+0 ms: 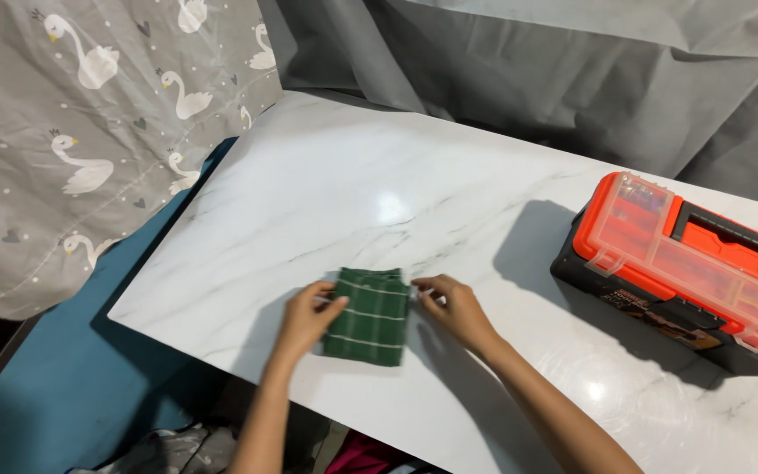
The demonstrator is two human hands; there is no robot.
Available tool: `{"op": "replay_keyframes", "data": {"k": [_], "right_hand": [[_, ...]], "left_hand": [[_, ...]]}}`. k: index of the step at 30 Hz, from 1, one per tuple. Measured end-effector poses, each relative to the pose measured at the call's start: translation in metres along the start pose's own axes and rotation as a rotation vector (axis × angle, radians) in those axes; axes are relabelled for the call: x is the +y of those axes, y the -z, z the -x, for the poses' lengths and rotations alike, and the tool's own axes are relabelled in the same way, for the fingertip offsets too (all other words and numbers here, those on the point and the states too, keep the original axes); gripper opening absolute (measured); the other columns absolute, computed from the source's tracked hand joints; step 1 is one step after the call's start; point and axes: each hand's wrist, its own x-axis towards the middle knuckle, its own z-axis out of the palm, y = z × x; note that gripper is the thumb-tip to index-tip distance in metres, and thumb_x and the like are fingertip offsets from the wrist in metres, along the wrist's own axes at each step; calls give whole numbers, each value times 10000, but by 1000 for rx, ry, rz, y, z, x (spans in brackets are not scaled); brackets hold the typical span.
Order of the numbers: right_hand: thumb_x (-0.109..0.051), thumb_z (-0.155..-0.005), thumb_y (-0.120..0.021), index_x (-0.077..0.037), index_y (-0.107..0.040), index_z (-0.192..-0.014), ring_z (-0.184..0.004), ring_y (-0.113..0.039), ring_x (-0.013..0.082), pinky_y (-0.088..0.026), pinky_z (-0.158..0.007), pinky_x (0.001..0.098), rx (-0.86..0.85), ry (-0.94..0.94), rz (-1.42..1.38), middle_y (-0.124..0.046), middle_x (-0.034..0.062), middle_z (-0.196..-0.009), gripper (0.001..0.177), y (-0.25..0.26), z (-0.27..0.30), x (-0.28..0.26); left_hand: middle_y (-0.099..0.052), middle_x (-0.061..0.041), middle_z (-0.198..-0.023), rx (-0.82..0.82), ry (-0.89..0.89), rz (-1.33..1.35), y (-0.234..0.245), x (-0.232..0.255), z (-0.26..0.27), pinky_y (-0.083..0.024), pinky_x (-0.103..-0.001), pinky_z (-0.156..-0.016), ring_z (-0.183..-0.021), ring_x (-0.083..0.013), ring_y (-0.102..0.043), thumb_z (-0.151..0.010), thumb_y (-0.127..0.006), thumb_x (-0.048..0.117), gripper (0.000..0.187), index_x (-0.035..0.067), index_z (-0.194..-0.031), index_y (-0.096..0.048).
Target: Organize a toolbox and clean the workstation surface with a cloth.
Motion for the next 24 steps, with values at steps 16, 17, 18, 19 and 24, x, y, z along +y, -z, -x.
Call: {"op": "replay_keyframes", "data": {"k": [16,17,18,19,24], "right_hand": [[22,-837,-805,-63,-754,-1030,-1115,-676,238,-555,-1002,398,-278,173,-413,-704,64,-1123,217,56,42,-5],[18,-818,-786,-81,-691,-1117,-1150,-635,188,-517,-1030,372,-335,53,-480,-664,21,-1181,329,55,44,-18],[13,-799,-767,-103,-630,-1204,-1185,-596,136,-481,-1058,344,-390,-68,-544,-626,-23,-1240,443,55,47,-32],[13,-799,-767,-103,-630,-1204,-1185,-596,136,-481,-1058,344,-391,-68,-544,-626,-23,-1240,443,51,48,-27],[-103,-991,-681,-39,-597,-1308,-1014,-637,147,-544,-863,331,-120,-192,-637,-663,80,-1095,334,52,48,21]], "left_hand": [[-443,-82,-1474,-415,-496,-53,-31,113,-20,-449,-460,-1076,-1412,-310,-423,-737,-644,-15,359,138,-1059,-686],[-485,-49,-1529,-556,-492,-130,-28,110,-22,-381,-477,-1143,-1489,-316,-352,-733,-677,9,273,123,-981,-688],[-527,-16,-1585,-697,-487,-209,-24,106,-24,-312,-494,-1210,-1567,-321,-282,-728,-711,33,190,108,-902,-690],[-527,-16,-1585,-696,-486,-208,-23,109,-23,-312,-494,-1210,-1567,-321,-282,-728,-711,33,190,108,-902,-690],[-742,-47,-1160,-834,-269,-369,-17,142,-19,-134,-453,-1347,-1187,-215,-685,-771,-788,310,397,167,-1112,-642]]}}
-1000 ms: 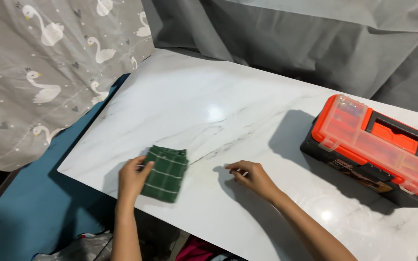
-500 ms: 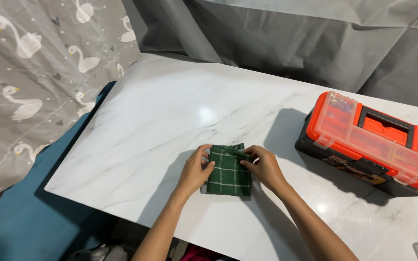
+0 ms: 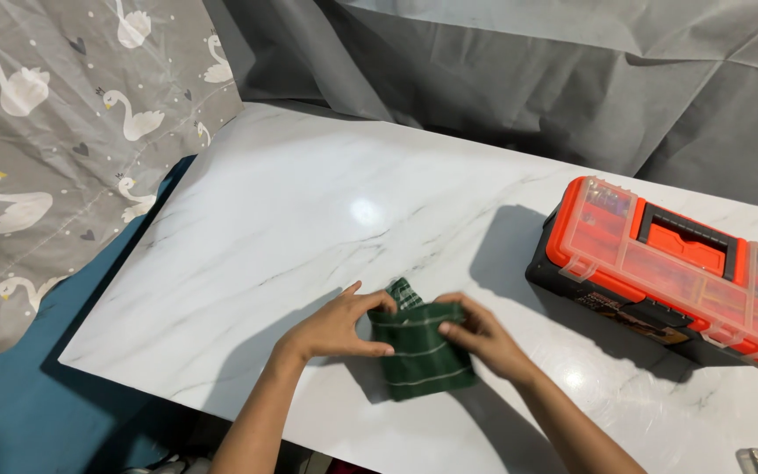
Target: Organize a toolbox and clean the workstation surface with a cloth.
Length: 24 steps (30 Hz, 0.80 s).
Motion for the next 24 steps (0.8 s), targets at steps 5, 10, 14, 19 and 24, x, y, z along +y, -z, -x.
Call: {"op": "replay_keyframes", "data": {"k": [5,10,14,19,24], "right_hand": [[-151,-968,-645,-95,-508,-1383,-984,-676,152,-587,-809,307,104,163,-54,-668,75,-1118,441,23,5,-72],[-132,-951,-670,-102,-460,-1489,-963,-663,150,-568,-810,290,239,202,28,-661,100,-1058,579,49,4,-98],[-108,-879,-710,-144,-466,-1466,-946,-668,174,-597,-801,324,257,0,340,-688,103,-1077,636,60,-3,-76],[-114,-895,-676,-201,-509,-1436,-957,-737,224,-610,-799,356,397,-173,698,-708,105,-1138,573,47,-5,-62],[-111,-901,-739,-64,-719,-1090,-1021,-691,310,-555,-866,399,555,212,1041,-694,141,-1201,195,50,-9,-33]], "left_hand": [[-754,-66,-1056,24,-76,111,15,4,-5,-386,-451,-1056,-1049,-200,-678,-653,-864,355,691,199,-1277,-611],[-773,-26,-945,11,-141,334,29,-17,-13,-561,-342,-764,-843,-174,-716,-791,-826,435,494,142,-1174,-722],[-704,-34,-950,81,116,253,25,-26,-23,-532,-330,-743,-829,-187,-661,-823,-781,347,425,173,-1199,-687],[-634,24,-1213,352,62,24,-1,-35,-33,-545,-361,-855,-1087,-158,-611,-827,-777,240,354,149,-1156,-680],[-665,0,-1087,434,98,-264,-22,-42,-41,-545,-367,-889,-1035,-199,-641,-792,-835,250,366,147,-1121,-713]]}}
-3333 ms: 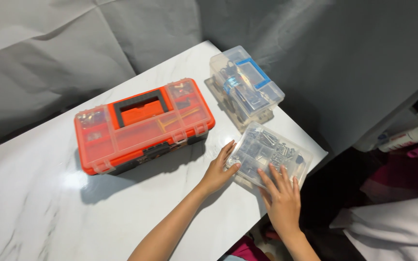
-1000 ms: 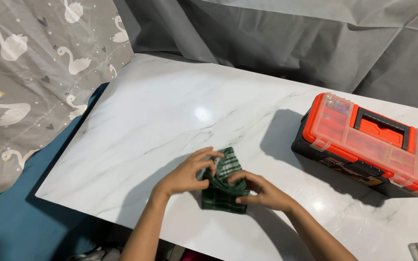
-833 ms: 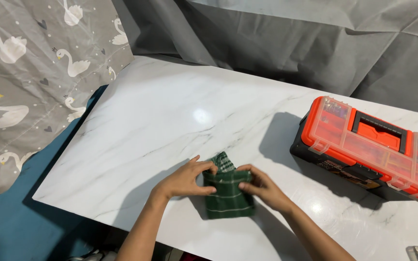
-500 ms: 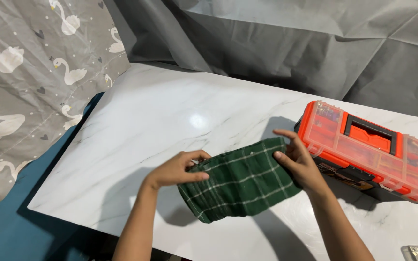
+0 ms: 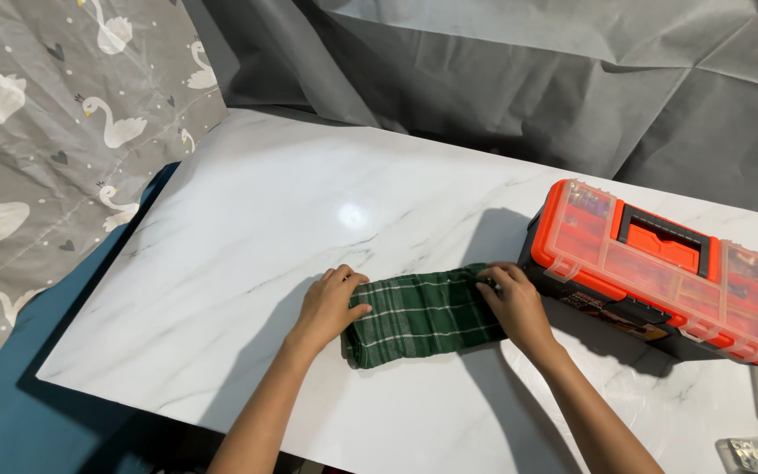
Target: Organize a toolbox and clean the workstation surface with a cloth.
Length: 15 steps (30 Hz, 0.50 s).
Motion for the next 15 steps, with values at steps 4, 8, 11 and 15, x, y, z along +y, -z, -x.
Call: {"op": "replay_keyframes", "data": {"k": [4,8,11,15], "right_hand": [[-74,-873,-713,-41,-715,-1041,-1028,-695,302,-550,-866,375,148,159,-92,-694,143,-1202,172,10,5,-11],[-106,-971,-670,-31,-710,-1108,-1016,-689,202,-548,-884,328,77,-73,-472,-721,114,-1102,161,-8,15,47],[-122,-1031,-624,-23,-687,-1130,-993,-674,149,-551,-887,305,-69,-260,-839,-720,108,-1070,153,-8,15,65],[-123,-1005,-603,-40,-667,-1094,-1060,-688,108,-561,-963,271,0,-176,-931,-723,73,-1129,137,16,0,20]], "left_hand": [[-658,-23,-1071,101,-20,-3,-1,-5,2,-514,-403,-857,-1004,-234,-631,-686,-877,190,465,114,-1113,-711],[-699,-8,-976,28,31,106,11,-10,4,-546,-347,-852,-956,-183,-663,-803,-835,197,243,135,-1022,-750],[-686,-34,-965,41,29,317,26,-17,3,-540,-334,-824,-934,-181,-659,-835,-831,182,180,107,-981,-758],[-691,-20,-1072,305,-134,606,43,-26,-8,-542,-291,-837,-991,-164,-670,-869,-789,191,159,85,-967,-724]]}}
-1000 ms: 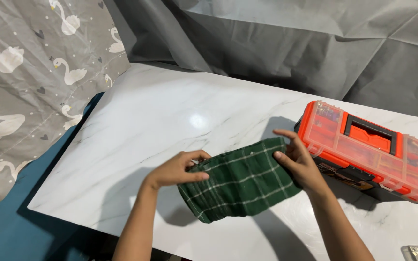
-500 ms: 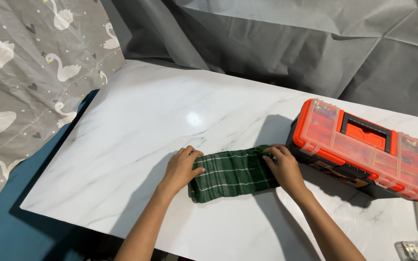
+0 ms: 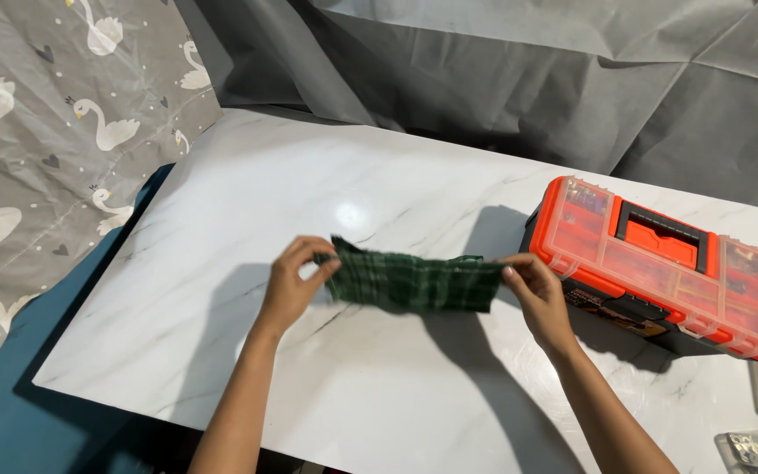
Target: Organize a toolbox and clean the workstation surface with a cloth.
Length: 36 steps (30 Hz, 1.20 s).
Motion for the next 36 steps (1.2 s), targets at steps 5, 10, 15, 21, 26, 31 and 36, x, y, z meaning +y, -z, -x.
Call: {"op": "replay_keyframes", "data": {"k": [5,10,15,21,26,31,36], "right_hand": [[-78,-1004,-638,-3,-690,-1073,-1015,-676,132,-551,-845,281,143,342,349,-695,66,-1204,115,-24,-14,-54],[-79,-1059,-647,0,-676,-1097,-902,-643,119,-524,-796,256,176,311,333,-698,82,-983,92,-17,-23,-68],[-76,-1054,-579,-5,-617,-1111,-1023,-656,88,-541,-908,234,96,285,215,-709,37,-1142,98,-30,-25,-76],[-20,-1068,-590,0,-594,-1142,-1151,-631,151,-521,-1002,290,163,521,148,-630,100,-1184,77,-33,-32,-62],[-73,-1021,-591,-38,-603,-1046,-1155,-691,227,-567,-1055,371,-318,411,-53,-697,113,-1135,44,1,-4,-48],[-84,-845,-663,-20,-678,-955,-1054,-769,216,-583,-943,384,-869,-4,360,-811,93,-1066,128,10,24,-27],[-205,-857,-765,-87,-772,-1032,-1056,-738,204,-583,-957,345,-965,-273,474,-781,49,-1096,211,-4,42,-13]], "left_hand": [[-732,-18,-1015,280,-355,-286,22,56,-16,-510,-313,-932,-1081,-186,-669,-929,-748,243,170,95,-1002,-709],[-636,-12,-731,-25,41,-313,41,73,-18,-454,-316,-660,-661,-178,-571,-1016,-642,328,254,78,-1054,-629],[-593,-40,-865,-7,-352,-91,43,60,-21,-487,-284,-690,-749,-108,-543,-1113,-600,376,326,66,-1013,-582],[-682,40,-831,63,-67,65,33,56,-29,-420,-223,-615,-664,-39,-488,-1068,-535,383,296,98,-1046,-614],[-793,-2,-1216,-196,-149,219,59,46,9,-471,-285,-775,-832,-109,-519,-1052,-618,383,296,106,-953,-584],[-799,-36,-1209,-756,116,71,47,-17,64,-507,-346,-994,-1138,-157,-700,-973,-710,388,267,127,-917,-717],[-751,37,-1248,-652,436,-71,32,-4,83,-607,-436,-852,-995,-205,-713,-814,-771,450,295,173,-915,-781]]}}
